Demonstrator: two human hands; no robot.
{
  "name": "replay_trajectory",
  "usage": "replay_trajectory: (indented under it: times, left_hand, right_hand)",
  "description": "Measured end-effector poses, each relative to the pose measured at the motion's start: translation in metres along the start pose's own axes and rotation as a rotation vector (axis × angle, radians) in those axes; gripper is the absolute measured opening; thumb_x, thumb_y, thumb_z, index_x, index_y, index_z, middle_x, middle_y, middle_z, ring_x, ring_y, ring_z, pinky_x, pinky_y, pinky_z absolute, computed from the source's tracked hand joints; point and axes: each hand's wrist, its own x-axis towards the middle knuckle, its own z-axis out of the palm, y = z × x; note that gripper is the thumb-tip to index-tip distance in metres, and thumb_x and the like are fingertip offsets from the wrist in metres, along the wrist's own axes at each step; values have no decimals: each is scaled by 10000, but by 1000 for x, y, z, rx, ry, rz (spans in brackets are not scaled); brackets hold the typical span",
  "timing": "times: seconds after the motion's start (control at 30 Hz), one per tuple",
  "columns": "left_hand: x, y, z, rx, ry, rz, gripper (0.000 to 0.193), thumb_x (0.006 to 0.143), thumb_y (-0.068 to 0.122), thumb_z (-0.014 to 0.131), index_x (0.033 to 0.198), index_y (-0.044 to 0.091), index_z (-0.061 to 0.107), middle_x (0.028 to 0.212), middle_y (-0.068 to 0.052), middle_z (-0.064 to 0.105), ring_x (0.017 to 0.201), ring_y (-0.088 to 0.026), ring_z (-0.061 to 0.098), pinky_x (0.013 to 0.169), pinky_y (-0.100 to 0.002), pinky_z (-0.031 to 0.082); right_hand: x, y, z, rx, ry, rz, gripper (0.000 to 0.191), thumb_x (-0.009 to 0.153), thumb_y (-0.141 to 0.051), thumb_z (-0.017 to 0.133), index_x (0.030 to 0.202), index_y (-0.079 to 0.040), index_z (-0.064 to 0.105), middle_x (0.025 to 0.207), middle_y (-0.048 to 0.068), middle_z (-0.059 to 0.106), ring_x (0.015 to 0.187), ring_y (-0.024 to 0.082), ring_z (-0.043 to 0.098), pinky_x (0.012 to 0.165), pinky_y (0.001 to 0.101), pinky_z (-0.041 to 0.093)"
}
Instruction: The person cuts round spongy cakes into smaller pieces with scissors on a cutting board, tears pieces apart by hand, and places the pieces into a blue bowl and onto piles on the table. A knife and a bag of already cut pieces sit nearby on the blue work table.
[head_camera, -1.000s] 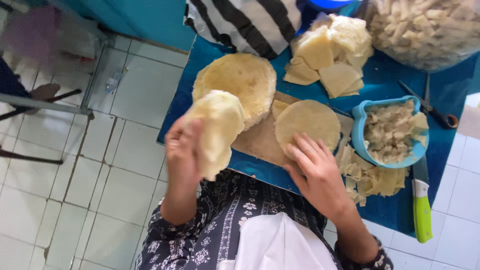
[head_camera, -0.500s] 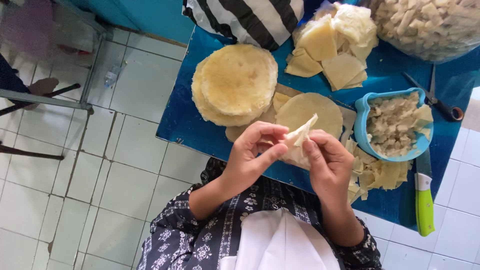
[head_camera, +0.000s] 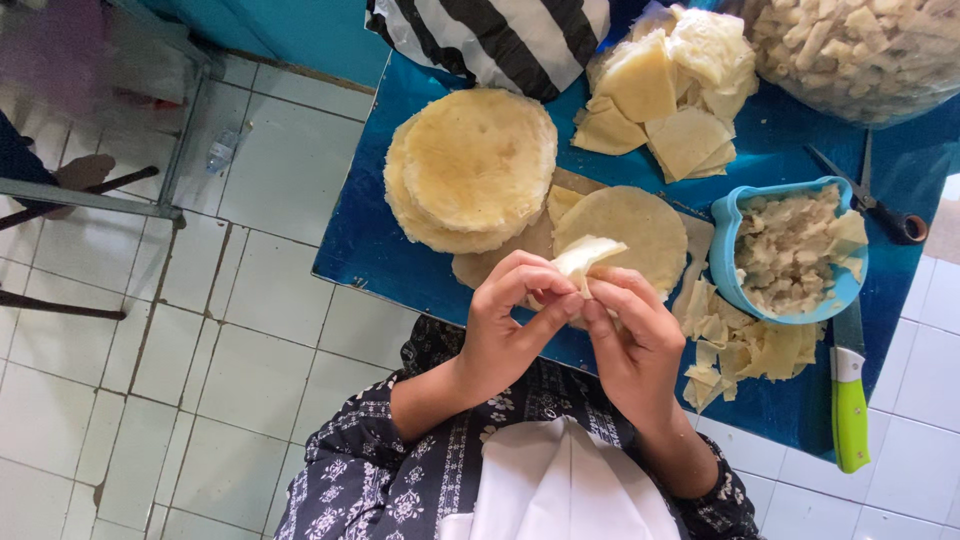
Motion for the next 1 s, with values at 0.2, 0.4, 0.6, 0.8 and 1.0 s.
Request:
replay_trajectory:
  times: [0.2, 0.4, 0.6, 0.8, 1.0]
  left_hand:
    - [-3, 0, -6, -1, -125, 40, 135, 989, 28, 734, 1066, 42, 624, 1058, -57, 620, 947, -128, 648, 820, -256, 554]
    - [-4, -2, -7, -79, -105, -85, 99, 1021, 69, 685, 1046, 32, 595, 1057, -67, 596, 925, -130, 614, 835, -252, 523]
    - [3, 7, 1, -168, -65, 69, 386, 1099, 312, 577, 1321, 29, 437, 1430, -123, 492, 1337, -170, 503, 1183, -296, 399]
    - [4, -1, 6, -503, -242, -182, 517, 1172, 349, 481, 1545, -7, 453, 1582, -125, 506, 1421, -186, 527, 1230, -326, 420]
    - [9, -16, 5, -815, 84, -661, 506, 1135, 308, 456, 1417, -99, 560, 1211, -217, 646, 1021, -248, 606, 874, -391, 483]
  right_hand:
    - [-3, 5, 3, 457, 34, 203, 137, 987, 9, 649, 1116, 47, 620, 1055, 49, 636, 920, 85, 633, 798, 189, 504]
    - [-3, 9, 2, 411, 33, 183, 83, 1076, 5, 617, 1033, 66, 654, 1019, 63, 617, 888, 85, 534, 766, 199, 421]
    - [3, -5, 12, 281, 108, 27, 67, 1056, -14, 602, 1047, 47, 626, 1126, 54, 624, 986, 107, 591, 857, 229, 495]
    - [2, 0, 6, 178, 7, 71, 76, 1034, -12, 583, 1050, 41, 635, 1149, 63, 630, 987, 115, 620, 852, 236, 505]
    - [4, 22, -5, 964, 170, 331, 142, 1106, -72, 547, 1175, 32, 615, 1194, 135, 659, 1057, 178, 663, 949, 314, 534]
